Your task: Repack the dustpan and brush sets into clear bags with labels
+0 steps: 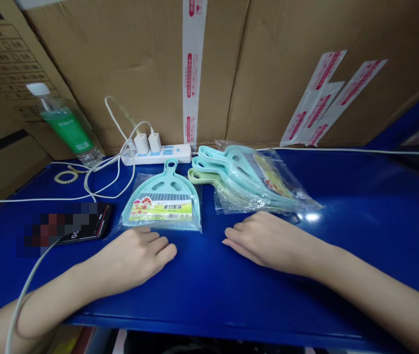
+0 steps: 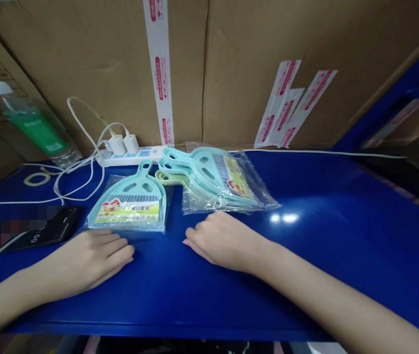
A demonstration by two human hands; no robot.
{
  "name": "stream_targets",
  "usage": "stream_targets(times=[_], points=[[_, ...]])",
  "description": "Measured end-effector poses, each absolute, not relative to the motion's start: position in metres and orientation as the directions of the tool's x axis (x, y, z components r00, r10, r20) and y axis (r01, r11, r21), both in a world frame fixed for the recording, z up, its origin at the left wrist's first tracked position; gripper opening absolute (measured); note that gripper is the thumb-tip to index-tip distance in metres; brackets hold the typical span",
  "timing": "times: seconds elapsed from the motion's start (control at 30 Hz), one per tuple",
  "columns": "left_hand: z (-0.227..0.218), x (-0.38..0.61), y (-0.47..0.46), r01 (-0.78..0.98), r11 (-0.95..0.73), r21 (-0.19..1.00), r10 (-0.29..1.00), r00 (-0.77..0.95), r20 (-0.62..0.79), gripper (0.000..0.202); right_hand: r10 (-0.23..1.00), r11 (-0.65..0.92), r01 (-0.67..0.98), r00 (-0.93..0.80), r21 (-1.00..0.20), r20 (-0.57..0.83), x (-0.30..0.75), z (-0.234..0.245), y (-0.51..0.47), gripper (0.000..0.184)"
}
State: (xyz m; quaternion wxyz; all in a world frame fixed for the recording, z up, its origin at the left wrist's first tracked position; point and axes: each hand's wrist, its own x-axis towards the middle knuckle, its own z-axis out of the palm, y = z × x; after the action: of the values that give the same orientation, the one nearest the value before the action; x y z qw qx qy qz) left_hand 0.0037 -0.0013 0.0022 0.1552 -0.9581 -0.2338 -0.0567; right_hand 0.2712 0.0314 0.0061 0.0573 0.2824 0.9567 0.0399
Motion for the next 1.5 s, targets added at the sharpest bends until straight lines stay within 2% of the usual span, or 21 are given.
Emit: stream_targets(times=[0.33, 0.83, 1.03, 1.2, 1.5], points=[[0.0011, 0.0028, -0.0003, 0.462, -0.843, -0.275, 0.423, 0.886, 0.189, 0.026, 0.524, 0.843, 0.519, -0.852, 0.139, 0.0, 0.2766, 0.006, 0.0314, 0.028], [0.004, 0.0041, -0.0011, 0.472, -0.836, -0.28, 0.439, 0.881, 0.176, 0.027, 0.544, 0.837, 0.528, -0.83, 0.146, -0.121, 0.2698, 0.0079, 0.0301, 0.027], [0.0034, 0.0041, -0.0013, 0.467, -0.84, -0.276, 0.431, 0.884, 0.182, 0.028, 0.527, 0.845, 0.513, -0.846, 0.149, -0.077, 0.2704, 0.0065, 0.0302, 0.028], [0.0036, 0.0045, -0.0017, 0.47, -0.84, -0.271, 0.436, 0.882, 0.177, 0.026, 0.536, 0.842, 0.521, -0.837, 0.138, -0.113, 0.2689, 0.0081, 0.0305, 0.026], [0.0034, 0.0034, -0.0008, 0.463, -0.841, -0.28, 0.428, 0.886, 0.181, 0.027, 0.507, 0.861, 0.499, -0.858, 0.101, -0.08, 0.2712, 0.0049, 0.0309, 0.025]])
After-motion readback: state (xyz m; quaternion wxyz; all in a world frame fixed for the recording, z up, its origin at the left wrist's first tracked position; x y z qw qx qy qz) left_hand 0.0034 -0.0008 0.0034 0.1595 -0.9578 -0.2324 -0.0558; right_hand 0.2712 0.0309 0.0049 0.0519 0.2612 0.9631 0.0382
